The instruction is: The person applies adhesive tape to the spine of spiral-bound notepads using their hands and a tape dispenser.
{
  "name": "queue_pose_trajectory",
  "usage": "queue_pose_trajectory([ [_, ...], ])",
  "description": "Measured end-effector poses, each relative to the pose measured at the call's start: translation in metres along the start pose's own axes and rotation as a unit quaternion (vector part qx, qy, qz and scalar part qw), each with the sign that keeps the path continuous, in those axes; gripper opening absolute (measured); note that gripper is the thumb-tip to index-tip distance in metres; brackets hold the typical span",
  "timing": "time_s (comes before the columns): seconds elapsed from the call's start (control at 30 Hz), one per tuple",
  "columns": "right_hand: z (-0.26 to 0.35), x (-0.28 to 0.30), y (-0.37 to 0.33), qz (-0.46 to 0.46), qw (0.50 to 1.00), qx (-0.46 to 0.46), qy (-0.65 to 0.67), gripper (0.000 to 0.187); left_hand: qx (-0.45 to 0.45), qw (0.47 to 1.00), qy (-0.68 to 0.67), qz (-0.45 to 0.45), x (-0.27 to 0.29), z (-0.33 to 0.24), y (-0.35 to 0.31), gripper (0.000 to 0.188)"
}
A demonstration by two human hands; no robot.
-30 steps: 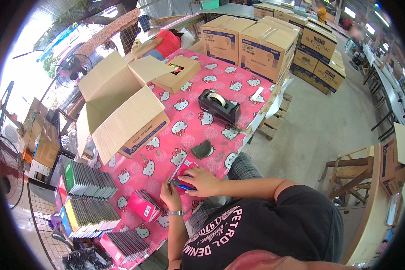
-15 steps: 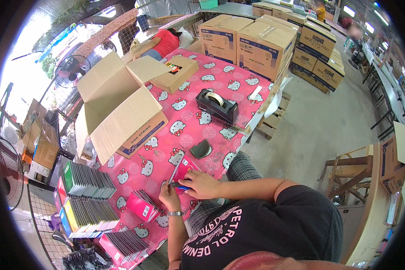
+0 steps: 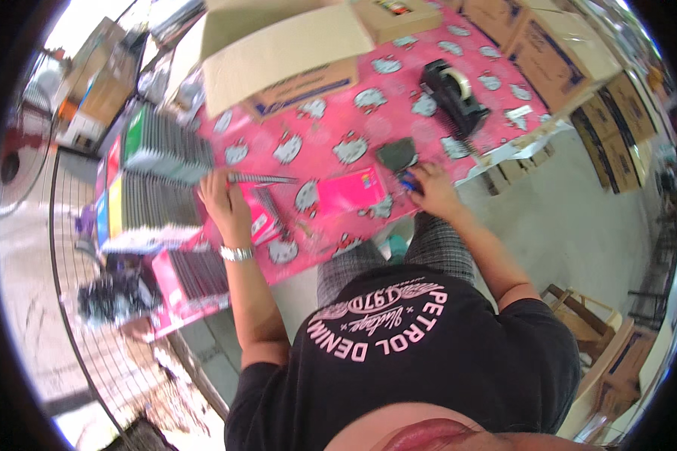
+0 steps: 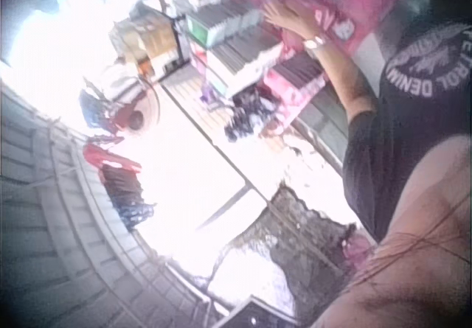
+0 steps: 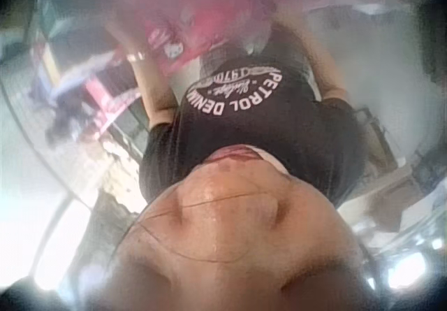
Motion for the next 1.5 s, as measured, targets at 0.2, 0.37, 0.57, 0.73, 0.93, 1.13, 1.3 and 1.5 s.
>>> queue_pose_trajectory([
  [0.2, -0.019, 0.022, 0.055, -0.063, 0.994, 0.002, 0.091, 0.046, 0.130, 0.954, 0.198, 0.182, 0.011, 0.048, 0.008, 0.021],
  [0.37, -0.074, 0.034, 0.087, -0.093, 0.985, -0.117, -0.081, 0.038, 0.182, 0.927, 0.222, 0.240, -0.047, 0.089, -0.029, 0.025],
  [0.57, -0.090, 0.019, 0.080, -0.010, 0.969, -0.155, -0.193, 0.031, 0.258, 0.963, -0.079, 0.004, 0.022, 0.119, -0.033, 0.029],
  [0.73, -0.091, 0.013, 0.084, 0.034, 0.968, -0.161, -0.190, 0.032, 0.384, 0.844, -0.350, -0.136, 0.055, 0.088, -0.070, 0.029],
  [0.93, -0.102, 0.006, 0.095, 0.011, 0.968, -0.174, -0.178, 0.026, 0.442, 0.675, -0.526, -0.268, -0.003, 0.085, -0.155, 0.019],
  [1.13, -0.101, 0.022, 0.090, -0.024, 0.979, -0.188, -0.076, 0.030, 0.440, 0.734, -0.467, -0.221, -0.020, 0.069, -0.163, 0.021],
  [1.3, -0.071, 0.049, 0.070, -0.126, 0.978, -0.167, -0.014, 0.035, 0.332, 0.941, 0.063, 0.017, -0.016, 0.045, -0.152, 0.022],
  [1.5, -0.015, 0.053, 0.060, -0.139, 0.979, -0.052, 0.141, 0.030, -0.028, 0.987, 0.044, 0.153, -0.078, -0.049, -0.098, 0.028],
])
Point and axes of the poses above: each hand's wrist, its own y-axis towards the middle knuckle, its own x-axis out of the back of the hand, z = x × y, the point moved 2 cm from there along y, towards the middle knuckle, and after that the axes turned 6 degrees about z, right-handed, at the moved point
